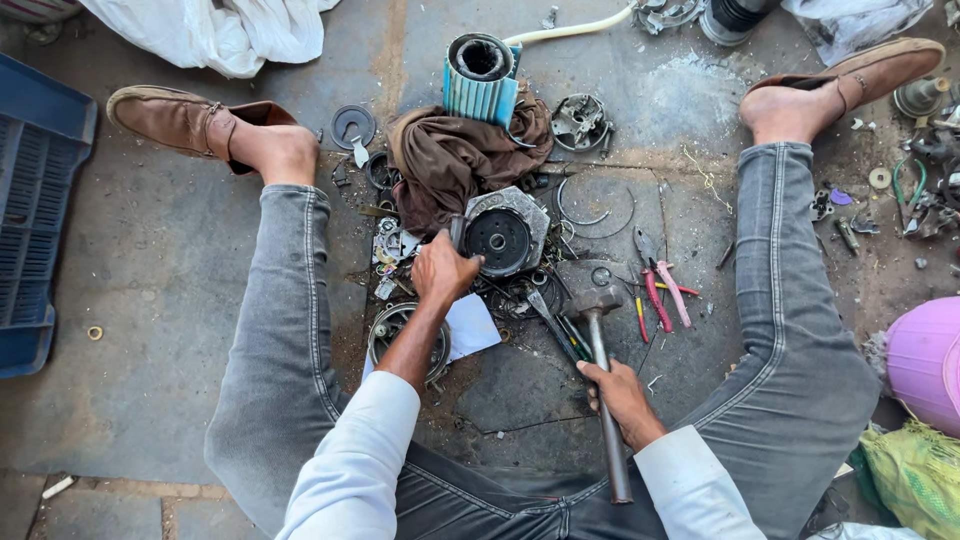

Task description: The person sits on the floor and uses a hammer and pliers to disassemble and clean a circular metal component. They repeatedly strike the part on a metal block, wipe it with a cloth, and use pliers to remove small pieces.

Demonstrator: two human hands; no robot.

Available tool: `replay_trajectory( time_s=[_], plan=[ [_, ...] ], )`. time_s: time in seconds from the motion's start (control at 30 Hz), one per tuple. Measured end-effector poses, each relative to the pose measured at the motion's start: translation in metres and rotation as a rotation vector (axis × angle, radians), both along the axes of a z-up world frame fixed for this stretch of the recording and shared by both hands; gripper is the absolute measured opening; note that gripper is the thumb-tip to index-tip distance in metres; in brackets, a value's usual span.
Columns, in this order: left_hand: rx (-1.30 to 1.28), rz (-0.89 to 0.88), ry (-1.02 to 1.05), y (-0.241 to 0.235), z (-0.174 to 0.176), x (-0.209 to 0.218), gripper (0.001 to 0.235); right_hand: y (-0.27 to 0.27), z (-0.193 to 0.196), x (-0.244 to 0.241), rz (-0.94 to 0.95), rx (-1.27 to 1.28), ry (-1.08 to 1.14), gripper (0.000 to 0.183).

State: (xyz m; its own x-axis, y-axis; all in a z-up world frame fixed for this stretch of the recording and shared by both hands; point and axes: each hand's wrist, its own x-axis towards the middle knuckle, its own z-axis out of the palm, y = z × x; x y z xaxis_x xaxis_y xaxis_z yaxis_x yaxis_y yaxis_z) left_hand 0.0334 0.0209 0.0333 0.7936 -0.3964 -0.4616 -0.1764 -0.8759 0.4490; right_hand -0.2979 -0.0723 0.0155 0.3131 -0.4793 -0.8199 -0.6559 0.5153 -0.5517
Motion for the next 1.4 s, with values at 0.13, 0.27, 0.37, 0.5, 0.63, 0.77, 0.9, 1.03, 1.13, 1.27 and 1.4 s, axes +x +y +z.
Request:
replay_trajectory(
  time_s=[0.13, 0.27, 0.37, 0.5, 0.63, 0.77, 0.9, 1.03, 1.13, 1.27, 1.4],
  plan=[
    [-0.122, -0.003, -0.097, -0.007, -0.010, 0.005, 0.052, 0.003, -0.003, 0.004, -0.014, 0.006, -0.015, 0.030],
    [-0.211, 0.013, -0.163, -0.006, -0.014, 0.004, 0.058, 0.003, 0.001, 0.004, 0.004, -0.014, 0.005, 0.030],
    [-0.153, 0.079, -0.057, -0.003, -0.015, 0.005, 0.059, 0.001, 0.007, 0.009, -0.006, 0.007, 0.004, 0.029],
    [-0.178, 0.111, 0.005, -0.001, -0.021, 0.006, 0.056, 0.004, 0.012, 0.012, 0.000, 0.000, -0.010, 0.029],
    [-0.222, 0.174, 0.033, -0.004, -0.025, 0.008, 0.056, 0.003, 0.014, 0.012, 0.004, -0.006, -0.015, 0.030],
    [-0.320, 0.196, -0.060, -0.005, -0.025, 0.010, 0.050, 0.002, 0.010, 0.010, -0.028, 0.030, -0.031, 0.029],
    [-0.543, 0.239, -0.029, -0.008, -0.023, 0.018, 0.035, 0.004, 0.001, 0.011, -0.023, 0.011, -0.015, 0.031],
    [-0.793, 0.248, 0.230, -0.024, -0.014, 0.015, 0.032, 0.002, 0.001, 0.008, -0.017, 0.010, -0.034, 0.029],
    [-0.963, 0.105, 0.076, -0.037, -0.004, -0.007, 0.038, -0.002, 0.010, 0.005, -0.005, 0.008, 0.006, 0.027],
    [-0.942, -0.089, -0.201, -0.021, 0.002, -0.006, 0.042, 0.013, 0.005, 0.028, -0.059, 0.071, -0.024, 0.018],
    [-0.977, -0.107, -0.064, -0.036, -0.014, -0.028, 0.030, -0.002, 0.002, -0.008, -0.032, 0.027, -0.094, 0.022]
  ],
)
